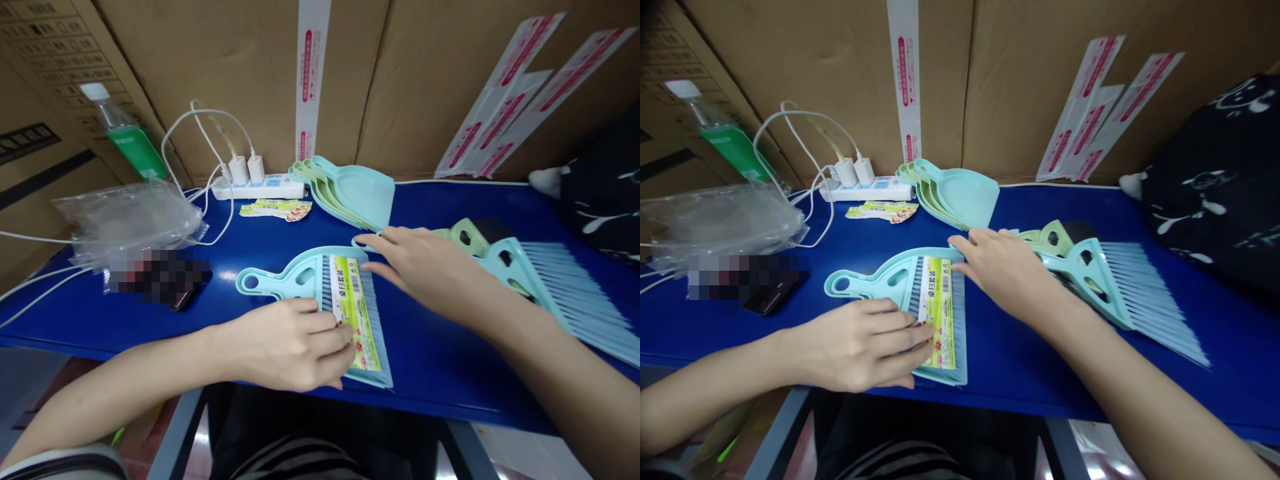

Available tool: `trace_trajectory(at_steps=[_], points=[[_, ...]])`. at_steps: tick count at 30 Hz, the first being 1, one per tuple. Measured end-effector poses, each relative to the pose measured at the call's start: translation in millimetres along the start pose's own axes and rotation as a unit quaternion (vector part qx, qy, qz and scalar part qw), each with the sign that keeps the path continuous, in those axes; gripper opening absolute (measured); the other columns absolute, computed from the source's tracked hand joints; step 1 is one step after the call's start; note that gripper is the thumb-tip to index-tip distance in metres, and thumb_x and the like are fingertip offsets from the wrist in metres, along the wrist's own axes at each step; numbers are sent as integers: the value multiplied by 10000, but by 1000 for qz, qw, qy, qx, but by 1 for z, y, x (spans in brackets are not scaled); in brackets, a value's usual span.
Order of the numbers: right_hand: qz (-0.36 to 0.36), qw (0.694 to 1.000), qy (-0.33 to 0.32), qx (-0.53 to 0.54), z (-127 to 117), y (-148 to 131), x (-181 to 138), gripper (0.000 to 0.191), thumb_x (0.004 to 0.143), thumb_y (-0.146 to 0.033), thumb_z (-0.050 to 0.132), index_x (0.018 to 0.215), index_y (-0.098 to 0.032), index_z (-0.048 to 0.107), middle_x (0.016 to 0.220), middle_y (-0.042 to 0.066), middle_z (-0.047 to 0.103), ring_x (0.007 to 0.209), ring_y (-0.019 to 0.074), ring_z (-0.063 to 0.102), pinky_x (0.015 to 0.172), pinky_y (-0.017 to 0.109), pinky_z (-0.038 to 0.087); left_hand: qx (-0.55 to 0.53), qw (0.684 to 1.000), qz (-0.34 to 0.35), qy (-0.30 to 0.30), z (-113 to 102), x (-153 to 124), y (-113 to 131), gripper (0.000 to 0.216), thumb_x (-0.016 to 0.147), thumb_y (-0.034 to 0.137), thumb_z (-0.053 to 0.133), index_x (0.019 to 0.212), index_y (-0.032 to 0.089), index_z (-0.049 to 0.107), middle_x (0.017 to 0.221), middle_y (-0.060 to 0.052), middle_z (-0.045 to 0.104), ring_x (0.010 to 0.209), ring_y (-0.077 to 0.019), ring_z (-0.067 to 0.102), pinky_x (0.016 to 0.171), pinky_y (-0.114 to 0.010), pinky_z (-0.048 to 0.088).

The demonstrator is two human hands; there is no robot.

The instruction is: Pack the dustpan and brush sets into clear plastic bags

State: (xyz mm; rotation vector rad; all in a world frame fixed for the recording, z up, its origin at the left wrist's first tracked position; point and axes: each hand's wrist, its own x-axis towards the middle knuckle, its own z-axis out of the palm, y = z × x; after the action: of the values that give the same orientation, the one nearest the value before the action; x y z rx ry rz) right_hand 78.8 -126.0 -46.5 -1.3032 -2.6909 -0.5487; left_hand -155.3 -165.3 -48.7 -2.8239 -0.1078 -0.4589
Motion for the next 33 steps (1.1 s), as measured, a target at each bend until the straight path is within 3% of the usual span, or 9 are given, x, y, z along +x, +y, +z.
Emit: trace_trajectory(at_steps=[7,14,28,33], points=[[9,1000,-18,-10,7,11,6,425,904,-78,375,1169,-216,678,783,74,652,643,179,580,562,286,334,2,1000,5,-8,0,-1,-1,317,985,361,468,1000,143,697,1002,-74,724,795,-143,649,591,-270,470],[23,1000,-9,11,8,10,8,386,896,-119,357,908,-192,735,725,79,635,608,186,570,507,298,331,-9,1000,4,-9,0,-3,-4,326,968,397,492,1004,132,678,946,-67,710,799,-149,644,596,-268,468],[49,998,-25,-14,7,18,3,357,858,-85,397,868,-195,736,675,53,588,556,171,537,511,284,310,-1,1000,-4,-4,0,-3,-3,324,985,376,460,982,143,684,926,-49,711,732,-133,614,543,-271,442],[42,999,14,-12,3,11,4,281,908,-170,447,904,-156,728,721,81,598,631,201,563,574,303,376,2,1000,-5,-5,1,-3,-2,329,990,375,449,971,146,684,927,-46,711,732,-129,608,544,-273,448]])
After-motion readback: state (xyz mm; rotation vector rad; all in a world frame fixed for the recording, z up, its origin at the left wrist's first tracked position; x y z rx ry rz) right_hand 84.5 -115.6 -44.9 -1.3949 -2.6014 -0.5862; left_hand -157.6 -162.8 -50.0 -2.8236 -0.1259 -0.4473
